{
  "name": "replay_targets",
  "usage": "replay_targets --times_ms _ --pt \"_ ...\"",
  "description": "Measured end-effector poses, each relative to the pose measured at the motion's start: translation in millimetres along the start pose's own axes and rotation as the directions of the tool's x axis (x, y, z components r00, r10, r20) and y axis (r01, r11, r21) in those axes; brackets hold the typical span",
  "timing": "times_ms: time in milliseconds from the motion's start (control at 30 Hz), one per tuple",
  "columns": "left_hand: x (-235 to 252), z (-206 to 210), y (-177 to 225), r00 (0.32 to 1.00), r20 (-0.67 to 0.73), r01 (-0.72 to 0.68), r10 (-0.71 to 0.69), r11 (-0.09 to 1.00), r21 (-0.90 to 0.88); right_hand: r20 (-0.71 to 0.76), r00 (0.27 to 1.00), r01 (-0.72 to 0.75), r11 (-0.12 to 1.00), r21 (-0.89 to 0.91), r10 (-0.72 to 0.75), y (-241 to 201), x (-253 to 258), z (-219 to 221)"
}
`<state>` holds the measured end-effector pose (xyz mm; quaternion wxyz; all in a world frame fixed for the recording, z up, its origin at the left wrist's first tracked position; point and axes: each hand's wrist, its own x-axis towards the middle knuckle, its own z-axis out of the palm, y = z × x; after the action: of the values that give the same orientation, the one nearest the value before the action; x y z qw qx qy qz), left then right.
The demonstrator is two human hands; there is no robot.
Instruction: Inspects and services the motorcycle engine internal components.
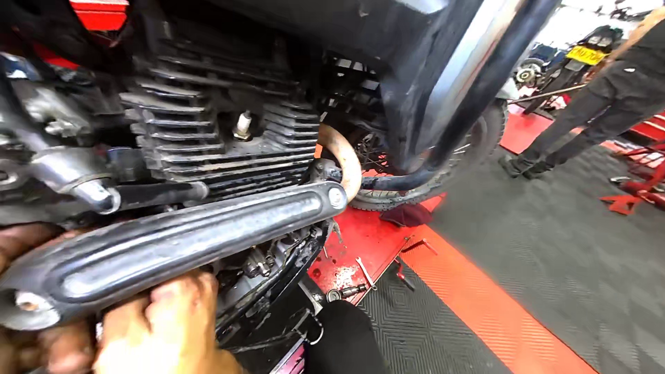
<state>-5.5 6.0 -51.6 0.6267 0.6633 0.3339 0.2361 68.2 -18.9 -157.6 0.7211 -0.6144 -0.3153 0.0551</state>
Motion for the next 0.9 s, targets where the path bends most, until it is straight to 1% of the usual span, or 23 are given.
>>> replay_targets --times_ms 33,67,167,200,267,333,400,500,567,633,700,767,833,900 --pt "7 -7 -8 1.0 -0.002 -0.017 0.017 1.0 -0.006 -0.004 1.0 -0.01 1.0 0.002 0.01 -1 0 -3" --pt "12 -11 -13 0.999 -0.033 -0.026 0.025 1.0 -0.014 0.003 1.0 -0.024 1.0 0.006 0.024 -1 -1 -5" --pt "17 -7 -21 0.975 -0.215 -0.049 0.048 0.999 -0.001 0.087 0.995 -0.053 0.997 0.064 0.047 1 1 -6" --pt "17 -6 -22 0.967 -0.251 -0.048 0.044 0.999 -0.006 0.118 0.991 -0.073 0.993 0.092 0.062 1 1 -4" --pt "16 -6 -18 0.968 -0.251 -0.03 0.026 0.999 -0.014 0.15 0.983 -0.131 0.97 0.207 0.101 3 -1 -1" --pt "17 -7 -15 0.975 -0.223 -0.021 0.021 1.0 0.004 0.141 0.985 -0.14 0.948 0.286 0.103 4 -3 1" --pt "18 -10 -15 0.981 -0.193 -0.011 0.014 1.0 0.019 0.1 0.99 -0.121 0.953 0.279 0.097 6 -4 3" --pt "18 -9 -14 0.974 -0.226 0.008 0.002 0.999 0.043 0.039 0.993 -0.12 0.954 0.274 0.114 8 -1 6" --pt "19 -10 -14 0.974 -0.228 0.018 -0.015 1.0 0.013 0.093 0.986 -0.157 0.953 0.258 0.137 6 1 5" --pt "20 -13 -12 0.98 -0.196 0.021 -0.028 0.999 -0.038 0.112 0.983 -0.169 0.948 0.271 0.144 6 -1 9" --pt "21 -13 -10 0.983 -0.18 0.03 -0.038 0.998 -0.046 0.081 0.988 -0.152 0.948 0.279 0.134 7 -1 10" --pt "20 -11 -8 0.978 -0.205 0.036 -0.042 0.999 -0.033 0.05 0.99 -0.142 0.947 0.289 0.133 7 -1 9" --pt "21 -8 -8 0.967 -0.254 0.019 -0.024 1.0 -0.023 0.021 0.992 -0.126 0.961 0.246 0.125 8 0 8" --pt "22 -8 -5 0.966 -0.258 0.029 -0.031 1.0 -0.013 0.053 0.989 -0.147 0.969 0.199 0.139 8 2 7"
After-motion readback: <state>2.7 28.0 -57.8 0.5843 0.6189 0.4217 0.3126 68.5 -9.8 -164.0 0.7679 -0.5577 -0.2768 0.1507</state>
